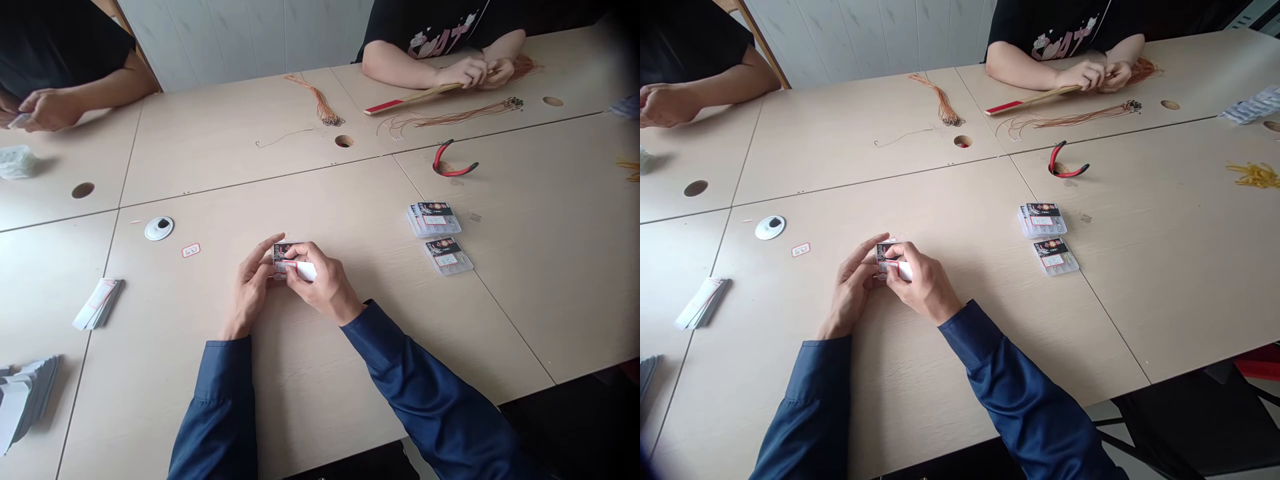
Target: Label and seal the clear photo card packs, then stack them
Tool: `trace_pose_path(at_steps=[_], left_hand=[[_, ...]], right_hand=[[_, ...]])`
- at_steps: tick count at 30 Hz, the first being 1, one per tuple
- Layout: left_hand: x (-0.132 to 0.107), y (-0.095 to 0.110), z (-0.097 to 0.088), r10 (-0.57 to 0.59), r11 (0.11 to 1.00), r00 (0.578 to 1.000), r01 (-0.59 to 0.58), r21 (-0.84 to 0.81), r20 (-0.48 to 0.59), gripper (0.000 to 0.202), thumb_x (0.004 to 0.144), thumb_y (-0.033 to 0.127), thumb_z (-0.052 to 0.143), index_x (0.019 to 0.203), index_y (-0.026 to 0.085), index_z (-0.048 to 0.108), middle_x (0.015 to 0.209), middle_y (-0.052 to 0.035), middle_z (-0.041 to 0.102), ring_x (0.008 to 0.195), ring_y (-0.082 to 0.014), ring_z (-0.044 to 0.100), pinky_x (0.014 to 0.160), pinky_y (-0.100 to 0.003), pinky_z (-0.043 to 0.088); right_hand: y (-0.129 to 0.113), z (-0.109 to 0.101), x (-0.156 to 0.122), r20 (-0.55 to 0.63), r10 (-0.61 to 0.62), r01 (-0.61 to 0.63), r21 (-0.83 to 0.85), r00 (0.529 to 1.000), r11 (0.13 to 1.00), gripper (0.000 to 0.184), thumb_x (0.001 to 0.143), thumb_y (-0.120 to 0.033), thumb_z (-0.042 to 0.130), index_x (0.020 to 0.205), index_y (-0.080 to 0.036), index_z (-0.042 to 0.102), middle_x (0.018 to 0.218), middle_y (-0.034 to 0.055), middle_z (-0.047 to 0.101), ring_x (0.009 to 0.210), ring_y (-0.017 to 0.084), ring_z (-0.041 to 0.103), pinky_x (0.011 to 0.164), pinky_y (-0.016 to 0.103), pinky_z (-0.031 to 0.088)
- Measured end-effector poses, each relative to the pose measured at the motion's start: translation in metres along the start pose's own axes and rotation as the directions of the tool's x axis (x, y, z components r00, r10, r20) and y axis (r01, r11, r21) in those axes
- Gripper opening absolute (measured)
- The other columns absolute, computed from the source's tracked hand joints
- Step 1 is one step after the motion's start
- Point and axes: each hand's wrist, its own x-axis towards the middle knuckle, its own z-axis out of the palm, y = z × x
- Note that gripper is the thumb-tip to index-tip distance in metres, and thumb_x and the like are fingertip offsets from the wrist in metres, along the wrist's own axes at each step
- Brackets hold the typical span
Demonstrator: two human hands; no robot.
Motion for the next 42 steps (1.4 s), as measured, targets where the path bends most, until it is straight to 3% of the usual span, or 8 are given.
trace_pose_path(at_steps=[19,42], left_hand=[[0.0007,-0.0008,0.0,0.002,1.0,1.0,-0.002,0.009,0.011,0.051,0.081,0.021,0.055,0.131,0.023,0.059,0.087,-0.0025,0.068,0.085,-0.0202,0.065,0.076,-0.032,0.057],[-0.0002,0.0028,0.002,0.015,0.999,1.0,-0.016,0.046,0.022,0.052,0.081,0.023,0.057,0.134,0.02,0.056,0.09,-0.004,0.071,0.082,-0.0205,0.067,0.074,-0.032,0.057]], right_hand=[[-0.0003,0.0,-0.0004,0.013,0.02,-0.02,-0.012,1.0,1.0,0.016,0.089,-0.024,0.057,0.105,-0.022,0.056,0.1,0.0018,0.073,0.08,0.017,0.072,0.068,0.025,0.055],[-0.001,-0.0004,-0.0009,0.015,0.029,-0.029,-0.013,0.999,1.0,0.016,0.089,-0.022,0.057,0.105,-0.023,0.057,0.102,0.0018,0.072,0.089,0.017,0.071,0.075,0.025,0.056]])
